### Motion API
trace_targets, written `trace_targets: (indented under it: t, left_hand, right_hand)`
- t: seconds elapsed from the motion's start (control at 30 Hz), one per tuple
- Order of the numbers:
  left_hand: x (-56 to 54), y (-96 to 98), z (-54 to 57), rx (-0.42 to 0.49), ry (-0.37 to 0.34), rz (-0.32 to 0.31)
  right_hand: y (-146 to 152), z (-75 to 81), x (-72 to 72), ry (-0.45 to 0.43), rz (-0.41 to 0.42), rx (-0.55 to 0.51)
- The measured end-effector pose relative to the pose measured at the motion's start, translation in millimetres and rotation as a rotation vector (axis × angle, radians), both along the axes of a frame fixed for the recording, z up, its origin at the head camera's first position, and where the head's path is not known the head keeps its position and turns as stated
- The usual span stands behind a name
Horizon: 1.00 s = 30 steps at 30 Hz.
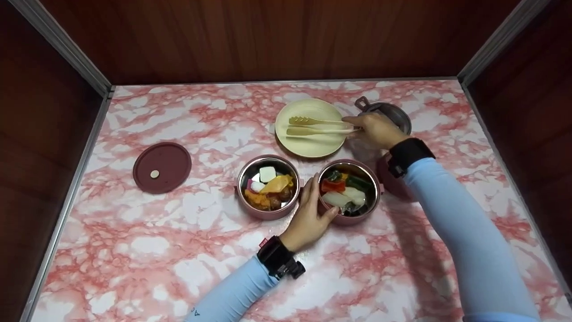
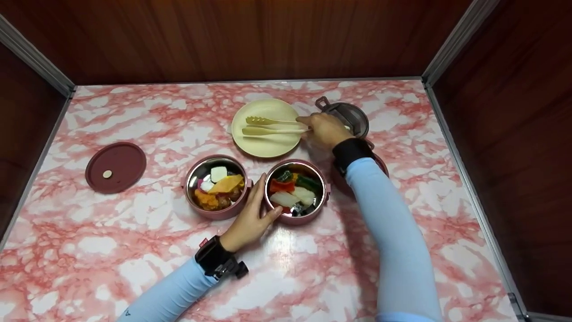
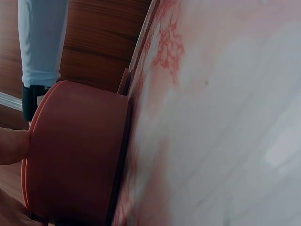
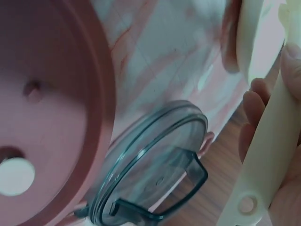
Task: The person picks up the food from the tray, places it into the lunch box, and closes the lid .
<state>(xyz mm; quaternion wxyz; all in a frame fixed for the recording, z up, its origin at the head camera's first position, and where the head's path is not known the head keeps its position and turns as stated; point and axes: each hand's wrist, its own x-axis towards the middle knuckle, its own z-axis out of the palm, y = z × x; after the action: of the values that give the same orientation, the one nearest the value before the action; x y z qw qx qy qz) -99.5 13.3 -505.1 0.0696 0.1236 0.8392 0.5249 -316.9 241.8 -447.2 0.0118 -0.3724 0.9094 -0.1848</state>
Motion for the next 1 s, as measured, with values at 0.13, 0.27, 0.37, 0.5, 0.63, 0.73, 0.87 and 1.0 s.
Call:
trace_targets:
  t: [0.13, 0.27, 0.37, 0.5, 0.63, 0.73, 0.87, 1.0]
  left_hand:
    - [0.5, 0.4, 0.7, 0.001, -0.003, -0.001]
    - [0.6, 0.4, 0.5, 0.009, 0.006, -0.002]
    - [0.6, -0.1, 0.7, 0.01, 0.012, -0.001]
    - [0.3, -0.6, 0.9, 0.006, 0.001, 0.002]
    - [0.2, 0.6, -0.1, 0.007, 0.003, 0.002]
    - [0.2, 0.8, -1.4, 0.008, 0.014, 0.003]
    - [0.3, 0.2, -2.5, 0.01, 0.015, 0.006]
    - [-0.8, -0.5, -3.4, 0.013, 0.011, 0.006]
  right_hand:
    - [-3.3, -2.3, -4.2, -0.061, -0.02, 0.029]
    - [-5.7, -5.0, -8.6, -0.131, -0.042, 0.061]
    - [-8.1, -7.1, -12.1, -0.162, -0.051, 0.086]
    - [-11.8, -9.6, -16.9, -0.167, -0.05, 0.108]
    - [-14.4, -9.2, -19.0, -0.164, -0.065, 0.125]
    - [-16.2, -9.2, -20.3, -0.157, -0.077, 0.133]
    - [-17.6, -8.4, -20.5, -0.132, -0.067, 0.121]
    - [-17.5, -3.2, -17.0, -0.113, -0.06, 0.082]
